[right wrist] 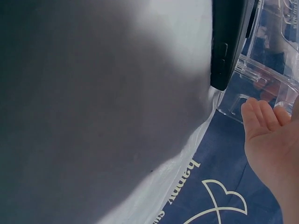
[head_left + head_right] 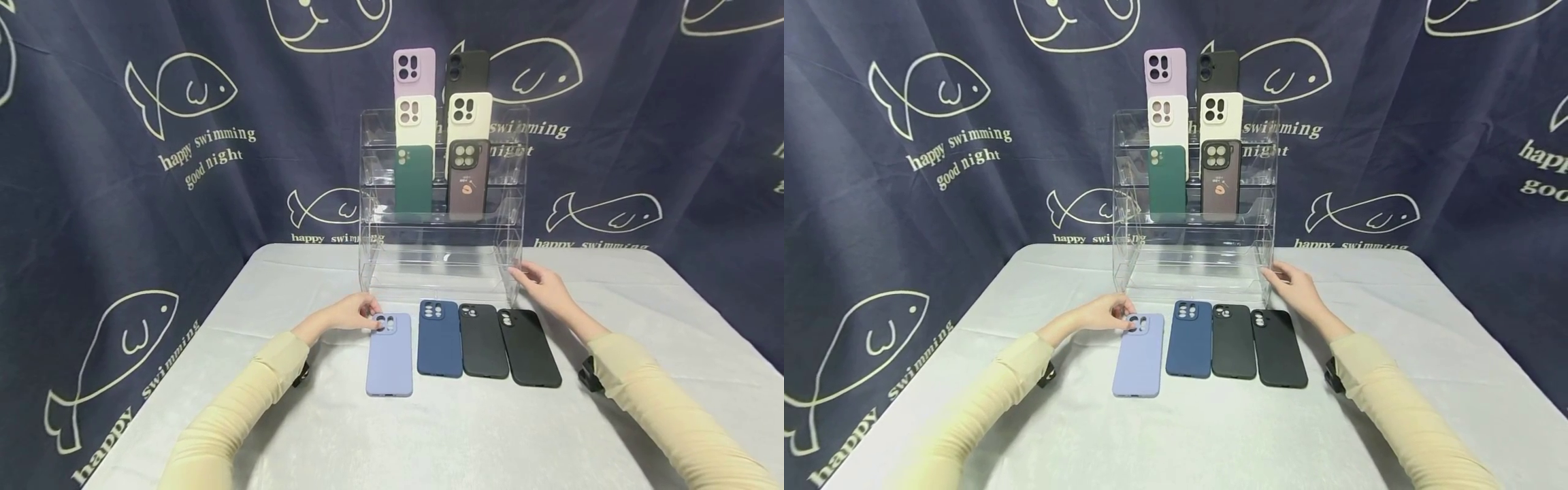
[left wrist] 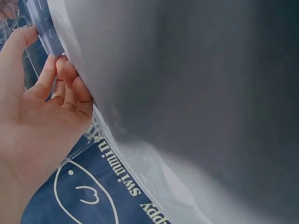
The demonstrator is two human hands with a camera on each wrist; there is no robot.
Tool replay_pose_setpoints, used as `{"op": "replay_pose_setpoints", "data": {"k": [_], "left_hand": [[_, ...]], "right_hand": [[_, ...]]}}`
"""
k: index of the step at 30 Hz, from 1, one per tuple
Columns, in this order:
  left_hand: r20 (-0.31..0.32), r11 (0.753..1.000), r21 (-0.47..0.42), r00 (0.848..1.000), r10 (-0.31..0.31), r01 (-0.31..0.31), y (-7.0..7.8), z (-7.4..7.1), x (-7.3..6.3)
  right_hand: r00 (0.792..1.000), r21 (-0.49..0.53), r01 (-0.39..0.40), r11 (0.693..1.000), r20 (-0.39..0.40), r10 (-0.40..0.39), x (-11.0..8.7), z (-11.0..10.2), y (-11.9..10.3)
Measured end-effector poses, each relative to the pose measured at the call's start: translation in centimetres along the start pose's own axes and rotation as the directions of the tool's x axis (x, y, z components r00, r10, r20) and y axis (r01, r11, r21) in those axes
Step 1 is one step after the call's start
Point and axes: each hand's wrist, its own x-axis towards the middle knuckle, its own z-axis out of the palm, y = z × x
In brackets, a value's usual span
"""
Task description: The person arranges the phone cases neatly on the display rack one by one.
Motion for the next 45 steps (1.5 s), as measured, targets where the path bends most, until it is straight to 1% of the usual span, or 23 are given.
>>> {"op": "replay_pose_setpoints", "data": {"k": [3, 7, 14, 18, 22, 24, 27, 30, 33, 38, 40, 42, 45], "left_hand": [[-0.002, 1.000, 0.021, 1.000, 0.007, -0.007, -0.1, -0.1, -0.1], [0.002, 0.999, 0.035, 1.000, -0.005, 0.005, -0.2, -0.1, -0.3], [0.005, 0.999, 0.046, 1.000, -0.018, 0.018, 0.3, -0.4, -0.5], [-0.013, 0.998, 0.060, 1.000, 0.011, -0.010, 0.6, -0.7, -0.4], [-0.029, 0.999, 0.048, 0.999, 0.026, -0.025, 1.2, -0.8, -0.4], [-0.045, 0.999, 0.033, 0.999, 0.029, -0.027, 1.6, -0.8, -0.5], [-0.082, 0.999, 0.012, 0.995, 0.048, -0.047, 2.1, -0.8, -0.5], [-0.128, 0.997, -0.004, 0.989, 0.071, -0.072, 2.4, -0.9, -0.4], [-0.181, 0.995, -0.032, 0.980, 0.084, -0.091, 2.6, -0.9, -0.3], [-0.249, 0.993, -0.067, 0.965, 0.080, -0.100, 3.1, -1.0, -0.2], [-0.275, 0.992, -0.082, 0.959, 0.070, -0.096, 3.3, -1.1, -0.2], [-0.309, 0.990, -0.097, 0.949, 0.067, -0.102, 3.6, -1.1, -0.3], [-0.366, 0.983, -0.138, 0.929, 0.060, -0.118, 4.0, -1.2, -0.2]], "right_hand": [[1.000, 0.000, 0.006, 1.000, -0.004, -0.006, 0.0, 0.2, 0.1], [1.000, 0.001, 0.009, 1.000, -0.006, -0.009, -0.1, 0.5, 0.1], [1.000, 0.009, 0.018, 1.000, -0.007, -0.018, 0.0, 0.7, -0.1], [1.000, 0.006, 0.017, 1.000, -0.013, -0.017, 0.0, 0.6, 0.0], [1.000, 0.002, 0.014, 1.000, -0.015, -0.014, 0.0, 0.5, -0.1], [1.000, 0.004, 0.015, 1.000, -0.014, -0.015, -0.1, 0.4, -0.1], [1.000, 0.003, 0.013, 1.000, -0.012, -0.013, -0.1, 0.3, 0.0], [1.000, 0.005, 0.012, 1.000, -0.014, -0.012, 0.0, 0.2, 0.0], [1.000, 0.003, 0.014, 1.000, -0.013, -0.014, 0.0, 0.1, 0.0], [1.000, -0.005, 0.018, 1.000, -0.010, -0.018, -0.1, 0.0, 0.1], [1.000, -0.008, 0.019, 1.000, -0.008, -0.019, -0.1, 0.0, 0.1], [1.000, -0.008, 0.020, 1.000, -0.007, -0.020, -0.1, 0.0, 0.1], [1.000, -0.006, 0.020, 1.000, -0.003, -0.020, -0.1, 0.0, 0.1]]}}
